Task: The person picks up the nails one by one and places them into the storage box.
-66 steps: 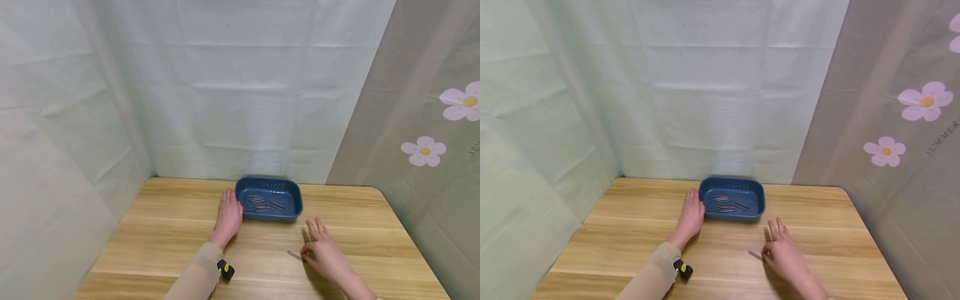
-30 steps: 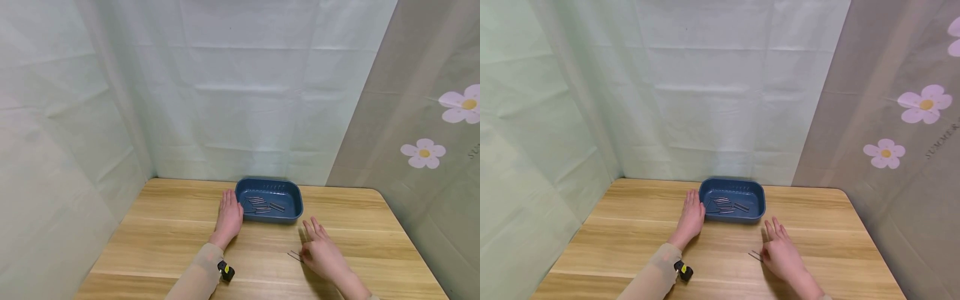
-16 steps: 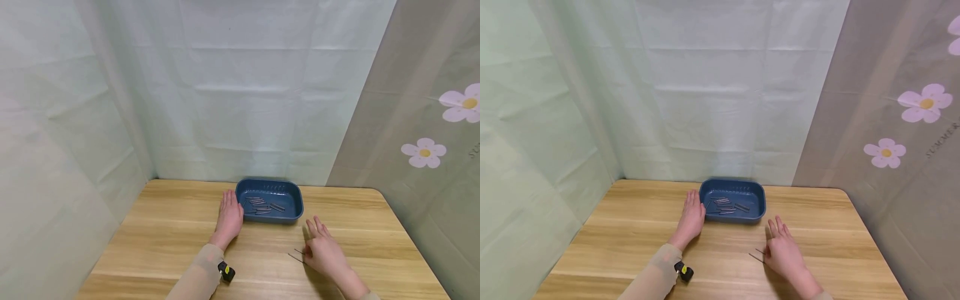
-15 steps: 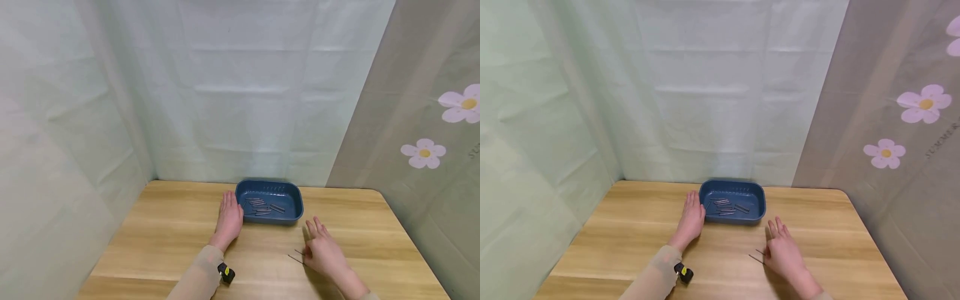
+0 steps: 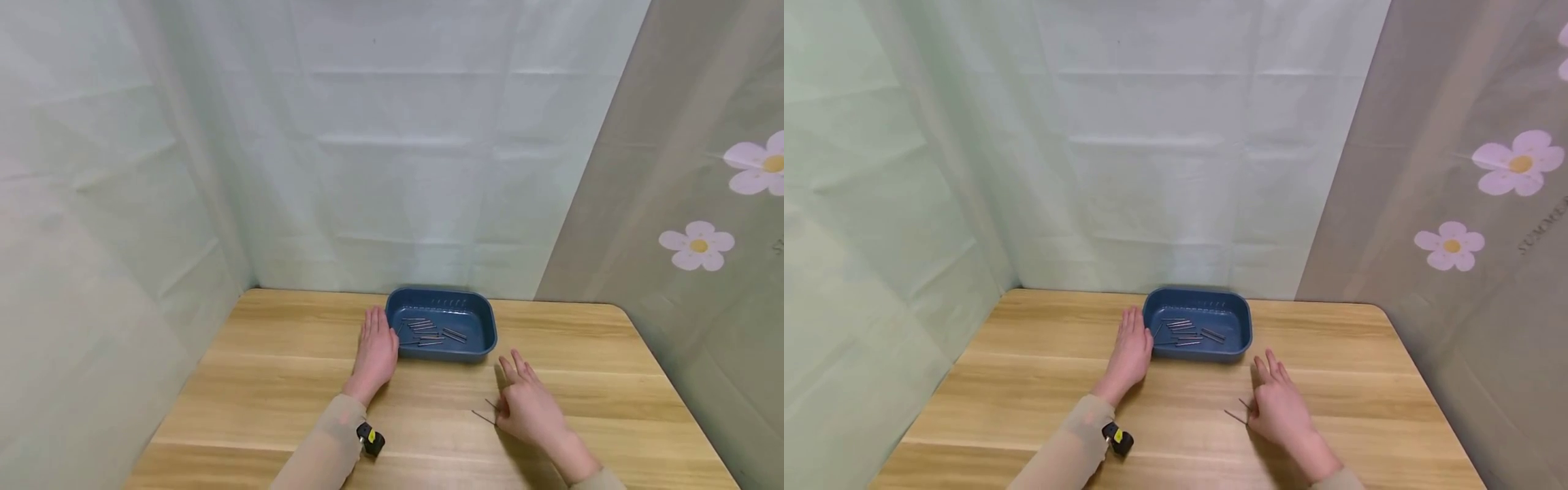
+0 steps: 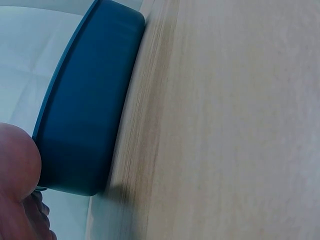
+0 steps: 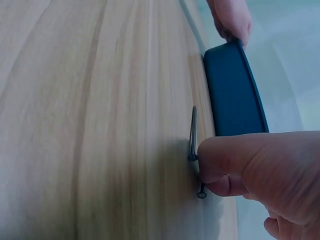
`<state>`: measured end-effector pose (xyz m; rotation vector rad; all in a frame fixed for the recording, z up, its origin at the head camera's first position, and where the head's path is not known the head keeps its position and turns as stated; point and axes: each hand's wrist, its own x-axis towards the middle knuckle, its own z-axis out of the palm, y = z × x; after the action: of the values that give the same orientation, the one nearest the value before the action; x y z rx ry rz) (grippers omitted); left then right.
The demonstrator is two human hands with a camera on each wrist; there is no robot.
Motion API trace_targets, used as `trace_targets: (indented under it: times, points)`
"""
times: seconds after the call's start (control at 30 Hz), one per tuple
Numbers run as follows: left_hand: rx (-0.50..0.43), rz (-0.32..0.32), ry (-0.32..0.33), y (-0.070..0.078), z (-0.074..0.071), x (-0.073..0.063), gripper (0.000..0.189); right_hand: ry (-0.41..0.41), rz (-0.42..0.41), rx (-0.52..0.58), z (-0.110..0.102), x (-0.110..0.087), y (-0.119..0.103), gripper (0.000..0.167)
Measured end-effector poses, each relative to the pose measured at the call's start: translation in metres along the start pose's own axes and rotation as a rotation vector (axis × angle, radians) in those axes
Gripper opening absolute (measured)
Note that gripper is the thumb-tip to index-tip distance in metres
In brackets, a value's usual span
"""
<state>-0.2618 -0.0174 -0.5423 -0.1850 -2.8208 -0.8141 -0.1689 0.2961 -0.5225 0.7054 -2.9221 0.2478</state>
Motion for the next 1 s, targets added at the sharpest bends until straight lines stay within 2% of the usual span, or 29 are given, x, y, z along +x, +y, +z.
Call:
trace_targets:
  times: [0.4, 0.73, 1.0]
  points:
    - [-0.005, 0.016, 0.020, -0.001, 0.000, 0.003, 0.058, -0.024, 0.009, 0.058, -0.004, -0.002, 0.009, 0.036]
    - [0.002, 0.006, 0.008, -0.001, 0.001, 0.003, 0.058, 0.060, -0.004, 0.039, -0.007, -0.003, 0.014, 0.040]
    - [0.014, -0.004, -0.009, 0.000, 0.000, 0.003, 0.059, 0.064, 0.010, 0.027, -0.020, 0.002, 0.013, 0.035]
